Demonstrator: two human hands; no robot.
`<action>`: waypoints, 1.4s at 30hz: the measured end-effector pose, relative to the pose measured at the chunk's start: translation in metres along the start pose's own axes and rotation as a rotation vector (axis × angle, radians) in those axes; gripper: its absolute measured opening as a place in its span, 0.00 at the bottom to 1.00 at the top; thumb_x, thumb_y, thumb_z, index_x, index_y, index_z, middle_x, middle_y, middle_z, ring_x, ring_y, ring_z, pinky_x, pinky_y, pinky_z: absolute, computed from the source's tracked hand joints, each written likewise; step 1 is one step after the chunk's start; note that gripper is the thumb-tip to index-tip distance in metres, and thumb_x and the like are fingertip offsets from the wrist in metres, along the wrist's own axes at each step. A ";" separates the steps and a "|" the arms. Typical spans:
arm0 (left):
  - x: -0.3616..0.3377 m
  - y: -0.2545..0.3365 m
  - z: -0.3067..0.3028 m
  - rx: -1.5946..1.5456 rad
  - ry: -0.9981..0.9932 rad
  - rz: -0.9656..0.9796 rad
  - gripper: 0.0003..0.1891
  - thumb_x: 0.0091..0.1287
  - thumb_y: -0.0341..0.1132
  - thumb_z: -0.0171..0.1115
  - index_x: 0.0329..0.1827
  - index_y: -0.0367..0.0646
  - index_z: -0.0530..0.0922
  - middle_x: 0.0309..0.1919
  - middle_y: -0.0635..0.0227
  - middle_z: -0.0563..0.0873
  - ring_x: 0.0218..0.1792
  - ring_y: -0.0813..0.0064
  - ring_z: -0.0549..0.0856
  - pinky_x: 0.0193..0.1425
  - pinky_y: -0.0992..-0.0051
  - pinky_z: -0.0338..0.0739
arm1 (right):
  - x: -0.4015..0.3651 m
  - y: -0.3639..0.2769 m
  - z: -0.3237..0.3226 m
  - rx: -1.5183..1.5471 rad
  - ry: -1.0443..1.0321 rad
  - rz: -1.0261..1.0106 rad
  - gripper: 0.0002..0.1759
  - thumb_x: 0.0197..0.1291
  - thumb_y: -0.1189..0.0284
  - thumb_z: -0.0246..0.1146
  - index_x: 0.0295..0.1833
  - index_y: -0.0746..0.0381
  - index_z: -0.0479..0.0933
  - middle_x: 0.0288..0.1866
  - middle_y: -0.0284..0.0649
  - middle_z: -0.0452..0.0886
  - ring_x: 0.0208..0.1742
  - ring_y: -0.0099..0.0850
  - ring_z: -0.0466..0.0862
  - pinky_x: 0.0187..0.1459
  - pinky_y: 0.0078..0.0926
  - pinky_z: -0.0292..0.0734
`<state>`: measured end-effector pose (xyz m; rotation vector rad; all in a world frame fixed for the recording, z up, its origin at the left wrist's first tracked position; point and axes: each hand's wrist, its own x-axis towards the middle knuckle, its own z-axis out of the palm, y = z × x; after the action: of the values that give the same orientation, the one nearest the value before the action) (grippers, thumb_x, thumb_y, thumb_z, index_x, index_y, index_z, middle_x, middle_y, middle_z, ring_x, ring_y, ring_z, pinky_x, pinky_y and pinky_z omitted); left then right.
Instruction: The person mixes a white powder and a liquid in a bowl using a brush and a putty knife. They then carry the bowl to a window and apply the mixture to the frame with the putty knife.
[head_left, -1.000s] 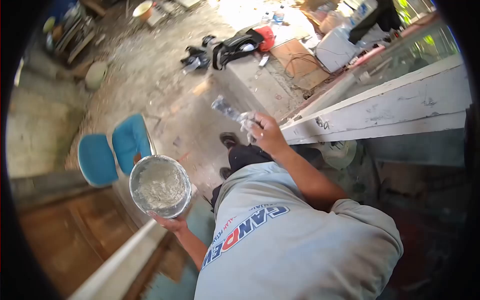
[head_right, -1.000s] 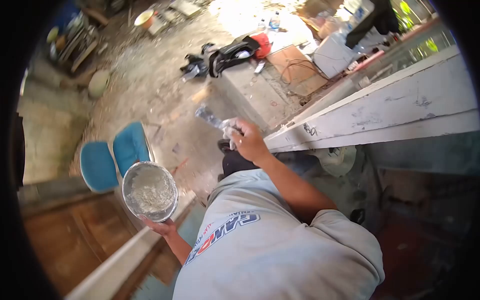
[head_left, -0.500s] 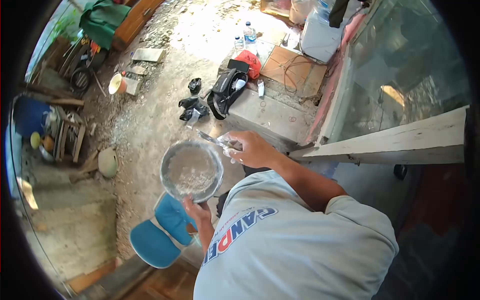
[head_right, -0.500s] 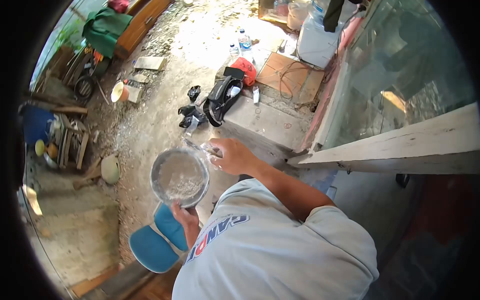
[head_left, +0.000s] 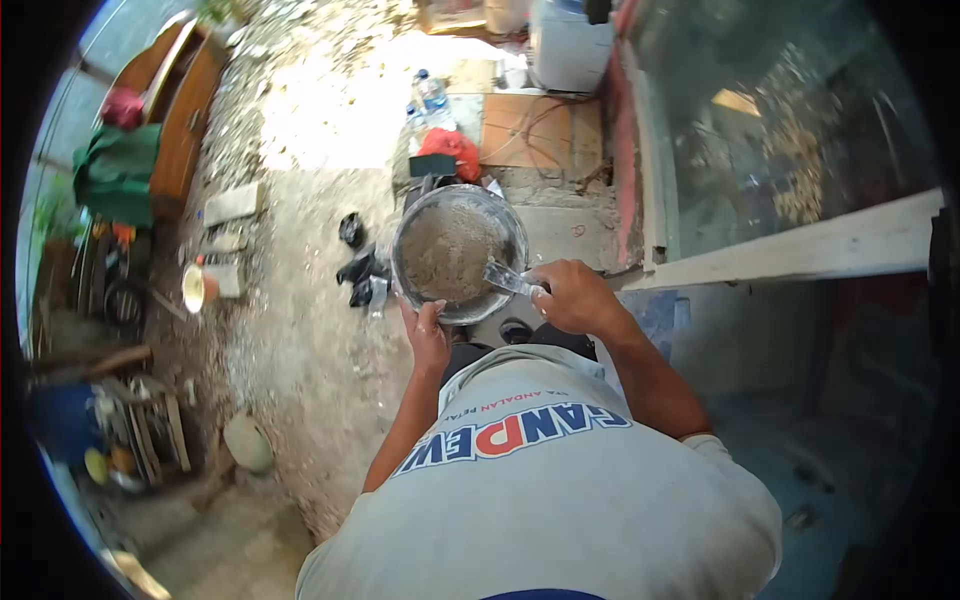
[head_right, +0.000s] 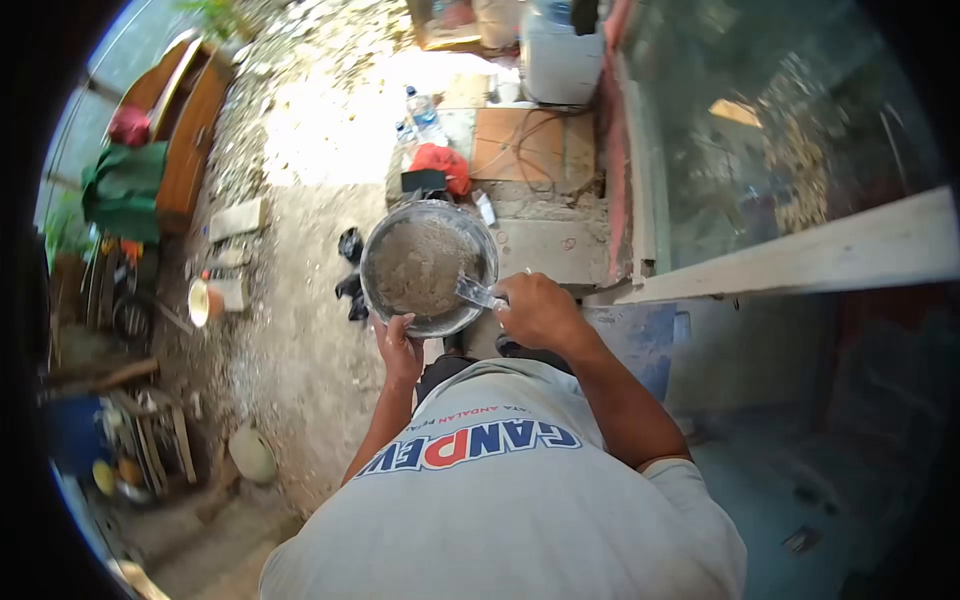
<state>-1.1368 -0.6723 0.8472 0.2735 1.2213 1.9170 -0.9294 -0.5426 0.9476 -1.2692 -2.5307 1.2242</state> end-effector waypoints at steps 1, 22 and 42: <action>0.013 0.003 0.001 0.007 -0.067 -0.002 0.34 0.59 0.22 0.53 0.71 0.50 0.61 0.55 0.64 0.77 0.51 0.67 0.83 0.51 0.66 0.84 | 0.002 0.000 0.000 0.014 0.036 0.039 0.19 0.55 0.66 0.62 0.49 0.64 0.83 0.44 0.56 0.84 0.49 0.53 0.83 0.56 0.47 0.75; 0.121 0.053 0.032 0.322 -0.903 -0.028 0.46 0.55 0.23 0.54 0.80 0.39 0.47 0.75 0.59 0.59 0.74 0.68 0.61 0.76 0.71 0.53 | -0.007 -0.047 0.037 0.351 0.441 0.538 0.15 0.51 0.68 0.66 0.42 0.66 0.84 0.36 0.56 0.85 0.38 0.50 0.87 0.45 0.39 0.81; 0.102 -0.006 0.067 0.384 -0.883 -0.044 0.37 0.63 0.26 0.50 0.78 0.44 0.52 0.71 0.62 0.66 0.69 0.67 0.68 0.72 0.68 0.64 | -0.047 0.029 0.054 0.848 0.555 0.336 0.17 0.58 0.77 0.63 0.54 0.66 0.83 0.33 0.39 0.86 0.33 0.22 0.84 0.34 0.23 0.78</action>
<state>-1.1601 -0.5527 0.8517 1.1421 0.9341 1.2473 -0.9002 -0.5994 0.9042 -1.5030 -1.2269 1.4778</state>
